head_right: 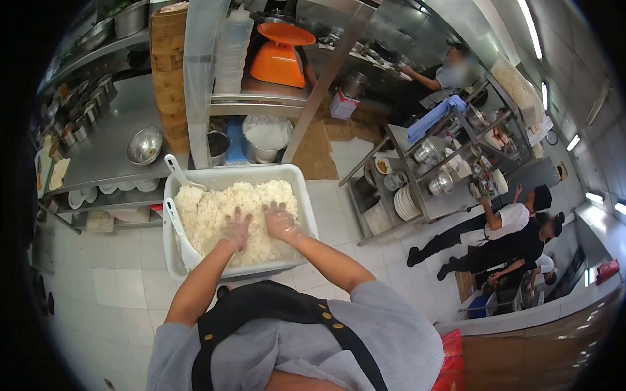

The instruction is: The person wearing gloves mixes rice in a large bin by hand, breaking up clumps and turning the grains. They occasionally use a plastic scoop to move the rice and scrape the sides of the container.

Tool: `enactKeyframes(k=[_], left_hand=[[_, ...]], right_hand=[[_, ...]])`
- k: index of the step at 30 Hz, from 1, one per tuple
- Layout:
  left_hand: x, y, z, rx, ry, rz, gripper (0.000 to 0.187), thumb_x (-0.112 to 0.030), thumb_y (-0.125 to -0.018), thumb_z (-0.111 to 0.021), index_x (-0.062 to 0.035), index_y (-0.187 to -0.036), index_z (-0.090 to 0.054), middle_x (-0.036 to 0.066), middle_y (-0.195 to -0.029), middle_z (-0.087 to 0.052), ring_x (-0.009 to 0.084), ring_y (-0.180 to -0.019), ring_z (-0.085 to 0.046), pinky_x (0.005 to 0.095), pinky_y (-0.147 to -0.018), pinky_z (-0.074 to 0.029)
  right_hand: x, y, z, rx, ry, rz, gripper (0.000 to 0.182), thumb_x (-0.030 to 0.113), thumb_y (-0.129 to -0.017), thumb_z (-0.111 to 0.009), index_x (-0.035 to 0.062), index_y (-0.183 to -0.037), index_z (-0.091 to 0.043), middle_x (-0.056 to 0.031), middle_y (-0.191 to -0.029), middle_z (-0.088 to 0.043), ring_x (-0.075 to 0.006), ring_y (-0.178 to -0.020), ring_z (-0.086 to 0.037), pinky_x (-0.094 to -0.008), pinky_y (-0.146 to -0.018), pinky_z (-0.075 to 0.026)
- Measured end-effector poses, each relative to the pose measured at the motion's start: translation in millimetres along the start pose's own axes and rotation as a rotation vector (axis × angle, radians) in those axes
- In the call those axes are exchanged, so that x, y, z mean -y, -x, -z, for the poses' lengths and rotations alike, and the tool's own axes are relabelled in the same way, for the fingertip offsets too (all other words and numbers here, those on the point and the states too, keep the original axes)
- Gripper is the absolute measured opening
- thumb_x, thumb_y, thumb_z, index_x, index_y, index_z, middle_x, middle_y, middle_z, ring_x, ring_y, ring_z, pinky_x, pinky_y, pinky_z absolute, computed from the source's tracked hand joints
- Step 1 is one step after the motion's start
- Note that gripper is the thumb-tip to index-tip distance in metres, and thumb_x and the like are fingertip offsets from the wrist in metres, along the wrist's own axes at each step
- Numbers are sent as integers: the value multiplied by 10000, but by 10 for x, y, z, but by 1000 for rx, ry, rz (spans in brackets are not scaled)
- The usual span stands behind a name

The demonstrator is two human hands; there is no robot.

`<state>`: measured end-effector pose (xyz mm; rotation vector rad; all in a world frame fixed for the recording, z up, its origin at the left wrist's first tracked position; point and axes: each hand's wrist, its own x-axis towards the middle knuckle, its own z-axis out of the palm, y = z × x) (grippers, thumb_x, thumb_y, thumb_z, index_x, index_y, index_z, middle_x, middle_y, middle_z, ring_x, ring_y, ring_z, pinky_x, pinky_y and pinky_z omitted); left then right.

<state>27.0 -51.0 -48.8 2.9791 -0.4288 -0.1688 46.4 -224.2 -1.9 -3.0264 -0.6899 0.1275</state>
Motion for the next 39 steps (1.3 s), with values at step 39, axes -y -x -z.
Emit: enactKeyframes(k=[39], left_hand=[[310,-572,538,-132,1399,63,300,-143,-784,-754,-9,-1018,-622,44,-901,-624,107,-812,-538,267,-725,-466]], right_hand=[[-25,-466,165,-157,-1214,-72,331,173,-765,-774,3,-1017,-644,-80,-906,-664,-117,-859,-600,-268,-771,-482]])
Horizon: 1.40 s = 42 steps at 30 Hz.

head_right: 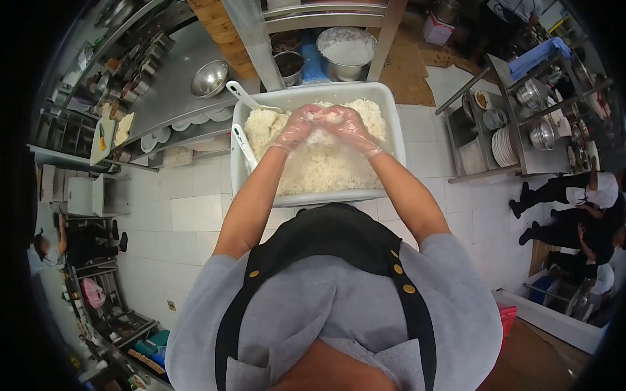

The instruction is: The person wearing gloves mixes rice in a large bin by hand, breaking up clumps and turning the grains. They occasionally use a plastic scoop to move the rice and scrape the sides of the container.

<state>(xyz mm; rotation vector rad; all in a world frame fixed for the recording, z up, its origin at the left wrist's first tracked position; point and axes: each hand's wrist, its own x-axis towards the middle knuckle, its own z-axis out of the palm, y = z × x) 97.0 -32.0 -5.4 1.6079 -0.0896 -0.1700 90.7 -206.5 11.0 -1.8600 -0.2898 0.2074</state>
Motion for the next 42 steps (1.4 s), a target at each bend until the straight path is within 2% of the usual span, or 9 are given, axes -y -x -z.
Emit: enactKeyframes(k=[6,13,20,23,31,33,39,40,42], left_hand=[[-299,-84,43,17,-457,-12,237,-215,-786,-744,2,-866,-690,70,-695,-654,140,-664,-584,314,-649,-476],[-102,-84,52,-94,-784,-182,447,-413,-830,-664,31,-861,-699,200,-671,-650,355,-719,-646,406,-729,-491],[377,234,30,173,-1091,158,863,-521,-700,-734,-21,-1331,-424,184,-1383,-417,442,-1201,-443,437,-976,-435],[1151,427,-229,146,-1198,-174,785,-493,-701,-746,-15,-1270,-492,211,-1313,-475,435,-1200,-447,435,-986,-426],[138,341,317,-38,-75,221,264,-86,-830,-668,-5,-1076,-622,48,-812,-663,132,-604,-601,288,-545,-518],[-28,318,403,-74,39,206,314,-85,-833,-658,-3,-1132,-607,86,-838,-665,122,-557,-588,311,-525,-511],[672,316,548,-85,-1004,-302,452,-425,-755,-728,5,-885,-679,182,-838,-667,294,-712,-643,400,-661,-509],[374,355,515,182,-1017,203,541,-534,-693,-737,-5,-790,-676,213,-876,-661,356,-838,-632,436,-742,-493],[754,673,497,265,-1292,49,399,-402,-774,-673,-8,-839,-670,220,-902,-651,364,-854,-628,450,-762,-498]], right_hand=[[337,-133,203,34,690,44,565,478,-834,-623,-9,-1120,-624,-253,-1003,-644,-370,-945,-614,-396,-868,-475],[-28,-188,394,178,742,176,445,421,-791,-662,0,-937,-671,-252,-827,-628,-368,-900,-614,-424,-814,-472],[-368,192,225,48,755,-69,411,310,-658,-797,122,-1008,-692,-164,-1177,-580,-333,-1097,-537,-416,-960,-421],[-386,246,-270,150,994,-24,435,340,-655,-811,97,-994,-688,-147,-1195,-582,-294,-1123,-540,-395,-991,-422],[17,-4,58,18,91,-206,210,252,-821,-720,112,-977,-701,-137,-1070,-646,-289,-954,-622,-366,-873,-491],[160,-113,112,78,415,-148,295,353,-859,-648,92,-987,-696,-138,-1086,-646,-305,-995,-607,-383,-905,-472],[131,-338,-114,561,904,38,641,577,-799,-581,-13,-1035,-665,-244,-1135,-607,-329,-1111,-546,-440,-943,-429],[245,-424,-153,673,1068,69,648,582,-786,-589,-15,-1027,-667,-246,-1129,-610,-326,-1131,-537,-445,-950,-423],[-199,-693,-419,529,1094,139,625,556,-799,-579,-41,-966,-662,-242,-1022,-640,-378,-1047,-560,-438,-967,-418]])
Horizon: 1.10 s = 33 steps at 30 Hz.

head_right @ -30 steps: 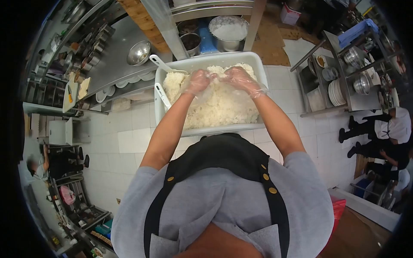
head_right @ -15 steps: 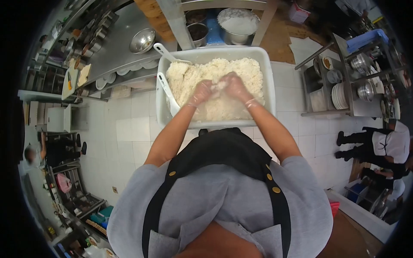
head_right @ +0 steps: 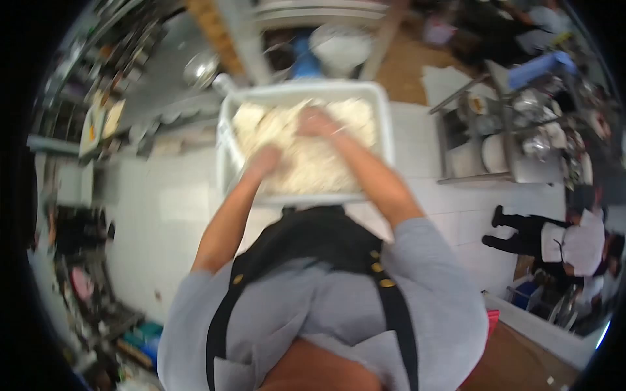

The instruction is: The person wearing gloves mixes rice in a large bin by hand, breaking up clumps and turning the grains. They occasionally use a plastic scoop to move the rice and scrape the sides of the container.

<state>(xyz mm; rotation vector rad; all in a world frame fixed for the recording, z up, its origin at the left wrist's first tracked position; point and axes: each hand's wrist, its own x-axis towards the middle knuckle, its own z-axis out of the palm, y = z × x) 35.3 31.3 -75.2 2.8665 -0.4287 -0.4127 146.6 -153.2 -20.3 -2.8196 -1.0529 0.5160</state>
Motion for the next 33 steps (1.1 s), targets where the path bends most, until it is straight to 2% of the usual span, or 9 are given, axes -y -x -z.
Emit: enactKeyframes(k=[3,4,5,8,11,16,22,27,33], left_hand=[[128,362,-641,68,-56,28,352,-217,-870,-462,-31,-1145,-579,203,-1025,-644,347,-968,-621,459,-839,-480],[-30,426,-505,123,35,162,371,-176,-829,-516,-21,-1163,-560,215,-1018,-643,353,-984,-615,450,-848,-482],[-279,524,-83,162,84,205,427,-128,-784,-563,-18,-1196,-527,227,-995,-641,367,-980,-609,447,-859,-480],[-267,453,-222,75,181,264,414,-91,-696,-639,-23,-1100,-585,237,-931,-653,380,-928,-632,443,-808,-507],[-246,414,-379,-23,325,312,325,-111,-702,-648,-45,-1020,-643,215,-911,-665,364,-890,-647,433,-778,-517],[-103,316,-355,-322,410,29,162,-149,-800,-617,-62,-916,-691,200,-820,-673,363,-771,-659,398,-671,-523],[-545,-166,468,-68,992,198,128,-136,-773,-692,-23,-833,-690,127,-704,-670,213,-559,-643,310,-526,-508],[-500,-706,767,20,424,-26,410,-329,-707,-754,5,-928,-666,197,-975,-658,322,-938,-629,370,-845,-494],[53,-1570,282,-179,348,11,847,-497,-692,-720,32,-1300,-461,264,-1218,-561,398,-1168,-514,422,-1002,-409]], right_hand=[[8,-662,-743,-226,-192,18,582,503,-767,-602,-26,-1008,-641,-238,-1032,-631,-357,-964,-594,-487,-863,-471],[67,-851,-957,-255,-207,38,577,494,-751,-614,-8,-1036,-640,-229,-1050,-632,-347,-942,-606,-503,-831,-486],[467,-260,-45,234,-296,-3,581,510,-704,-648,41,-1046,-653,-210,-1116,-621,-329,-1007,-602,-534,-832,-473],[803,-97,-702,-234,51,126,305,261,-736,-599,103,-982,-685,-185,-929,-631,-355,-893,-620,-535,-756,-485],[709,44,-791,-135,192,103,228,185,-747,-576,84,-911,-698,-184,-874,-638,-351,-839,-635,-491,-725,-505],[258,628,-192,-25,-26,44,176,117,-704,-607,19,-824,-691,-217,-859,-664,-354,-848,-651,-449,-747,-517],[-216,877,15,-346,-461,-133,247,239,-706,-713,15,-806,-683,-208,-829,-662,-359,-834,-644,-420,-781,-502],[-106,1031,463,-349,-754,-498,365,338,-703,-768,32,-882,-682,-187,-898,-659,-328,-884,-624,-380,-835,-483],[-55,1149,-197,-226,-521,-256,295,244,-746,-734,31,-941,-670,-182,-1065,-629,-308,-1027,-576,-379,-916,-442]])
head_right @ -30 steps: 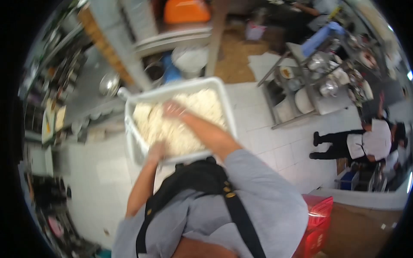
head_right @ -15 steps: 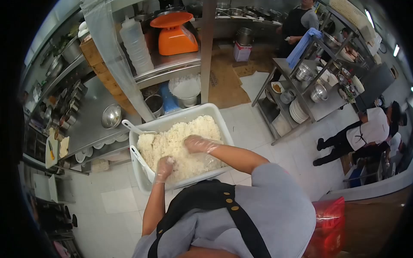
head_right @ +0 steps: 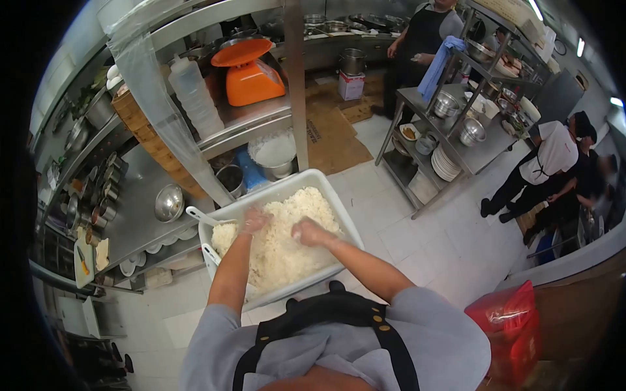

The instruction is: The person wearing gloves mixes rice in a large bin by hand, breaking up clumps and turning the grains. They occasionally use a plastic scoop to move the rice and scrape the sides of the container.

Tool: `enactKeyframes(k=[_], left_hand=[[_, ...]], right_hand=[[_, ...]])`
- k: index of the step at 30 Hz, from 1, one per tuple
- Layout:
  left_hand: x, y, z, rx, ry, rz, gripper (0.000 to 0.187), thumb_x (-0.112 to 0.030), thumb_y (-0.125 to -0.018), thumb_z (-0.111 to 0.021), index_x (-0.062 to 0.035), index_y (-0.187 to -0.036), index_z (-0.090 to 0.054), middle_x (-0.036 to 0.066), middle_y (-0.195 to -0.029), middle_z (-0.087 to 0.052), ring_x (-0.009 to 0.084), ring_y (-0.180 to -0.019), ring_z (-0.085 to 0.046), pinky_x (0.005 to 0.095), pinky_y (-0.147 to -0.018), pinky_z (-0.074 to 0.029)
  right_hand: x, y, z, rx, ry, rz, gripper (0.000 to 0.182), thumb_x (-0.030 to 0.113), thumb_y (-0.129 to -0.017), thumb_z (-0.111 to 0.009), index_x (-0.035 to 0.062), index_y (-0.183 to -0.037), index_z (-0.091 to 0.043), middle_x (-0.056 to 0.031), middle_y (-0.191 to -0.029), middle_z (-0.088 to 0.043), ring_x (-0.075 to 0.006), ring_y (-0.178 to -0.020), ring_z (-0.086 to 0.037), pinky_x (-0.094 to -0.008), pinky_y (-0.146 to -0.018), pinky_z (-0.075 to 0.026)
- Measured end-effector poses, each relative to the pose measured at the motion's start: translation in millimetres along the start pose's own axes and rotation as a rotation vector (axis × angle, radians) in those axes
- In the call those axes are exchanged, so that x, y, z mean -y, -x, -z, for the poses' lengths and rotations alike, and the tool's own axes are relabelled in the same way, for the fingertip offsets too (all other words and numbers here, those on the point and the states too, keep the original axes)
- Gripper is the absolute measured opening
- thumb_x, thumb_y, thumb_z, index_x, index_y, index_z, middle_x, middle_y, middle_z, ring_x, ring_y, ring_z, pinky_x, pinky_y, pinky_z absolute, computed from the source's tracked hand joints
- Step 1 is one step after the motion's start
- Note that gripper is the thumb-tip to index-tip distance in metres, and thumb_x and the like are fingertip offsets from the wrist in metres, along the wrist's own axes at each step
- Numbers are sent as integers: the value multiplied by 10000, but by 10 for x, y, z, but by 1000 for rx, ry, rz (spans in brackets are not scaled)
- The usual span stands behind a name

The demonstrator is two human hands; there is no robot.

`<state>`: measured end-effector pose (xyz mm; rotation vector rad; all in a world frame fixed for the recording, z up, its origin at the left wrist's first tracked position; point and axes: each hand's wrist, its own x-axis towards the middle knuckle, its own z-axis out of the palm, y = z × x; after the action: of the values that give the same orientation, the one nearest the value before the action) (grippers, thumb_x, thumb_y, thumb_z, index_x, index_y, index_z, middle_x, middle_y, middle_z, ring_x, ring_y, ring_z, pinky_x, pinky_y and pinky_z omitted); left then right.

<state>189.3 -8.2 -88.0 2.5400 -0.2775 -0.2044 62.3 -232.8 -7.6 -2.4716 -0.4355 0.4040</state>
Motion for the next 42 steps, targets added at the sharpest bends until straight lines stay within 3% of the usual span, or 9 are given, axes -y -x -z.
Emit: enactKeyframes(k=[8,11,15,23,26,31,33,37,42], left_hand=[[272,-175,-629,-144,-379,-74,862,-706,-742,-542,34,-1181,-598,257,-1221,-571,359,-1190,-519,407,-992,-414],[-231,-180,136,527,-145,242,851,-747,-748,-506,-12,-1157,-637,208,-1273,-556,342,-1224,-494,413,-1039,-360],[177,-496,-221,780,-1,213,925,-791,-735,-492,-120,-1372,-462,200,-1430,-394,338,-1333,-358,467,-1075,-302],[-187,149,59,1006,267,322,888,-713,-722,-619,-151,-1387,-444,138,-1530,-228,333,-1414,-172,544,-1073,-280],[-767,793,554,881,435,651,890,-684,-706,-660,-180,-1400,-426,108,-1556,-142,367,-1426,-60,648,-1025,-274],[-103,865,311,1007,1084,279,827,-551,-698,-721,-178,-1385,-451,55,-1552,-176,365,-1425,-35,752,-934,-266],[-583,1134,549,705,1095,392,756,-468,-754,-685,-131,-1383,-437,61,-1514,-281,322,-1417,-140,765,-891,-286],[-482,1246,615,479,1297,237,720,-234,-777,-703,-45,-1389,-374,67,-1263,-565,219,-1224,-462,663,-828,-386],[-527,1226,797,268,1111,271,686,-38,-729,-747,-6,-1340,-436,70,-1097,-634,149,-1006,-586,422,-808,-467]], right_hand=[[29,226,256,-119,-171,-382,487,331,-782,-726,29,-1148,-618,-200,-1160,-607,-319,-1152,-537,-371,-994,-407],[334,295,296,-55,-70,-360,613,428,-781,-718,15,-1213,-580,-204,-1211,-584,-329,-1190,-512,-370,-1031,-371],[197,532,-201,-434,108,-481,673,469,-790,-700,3,-1252,-552,-204,-1272,-546,-334,-1214,-490,-372,-1051,-338],[-849,225,-1006,-435,-1252,-633,702,444,-789,-694,-29,-1277,-518,-192,-1239,-571,-268,-1167,-514,-342,-1009,-365],[-543,142,-1113,-508,-992,-604,567,425,-881,-577,-22,-1229,-561,-177,-1245,-575,-272,-1150,-519,-340,-1023,-354],[-494,-127,-1104,-513,-112,-296,412,343,-901,-552,44,-1178,-609,-192,-1192,-596,-278,-1120,-545,-337,-1029,-342],[-208,-47,-822,-589,289,97,350,326,-819,-641,44,-1021,-687,-177,-1055,-662,-310,-983,-623,-375,-906,-468],[396,-118,-199,-407,-508,-58,387,198,-701,-763,61,-1053,-677,-152,-1019,-680,-266,-948,-649,-337,-866,-497],[537,-316,368,-233,-347,-113,464,140,-693,-774,25,-1123,-645,-142,-1039,-666,-200,-867,-641,-293,-775,-504]])
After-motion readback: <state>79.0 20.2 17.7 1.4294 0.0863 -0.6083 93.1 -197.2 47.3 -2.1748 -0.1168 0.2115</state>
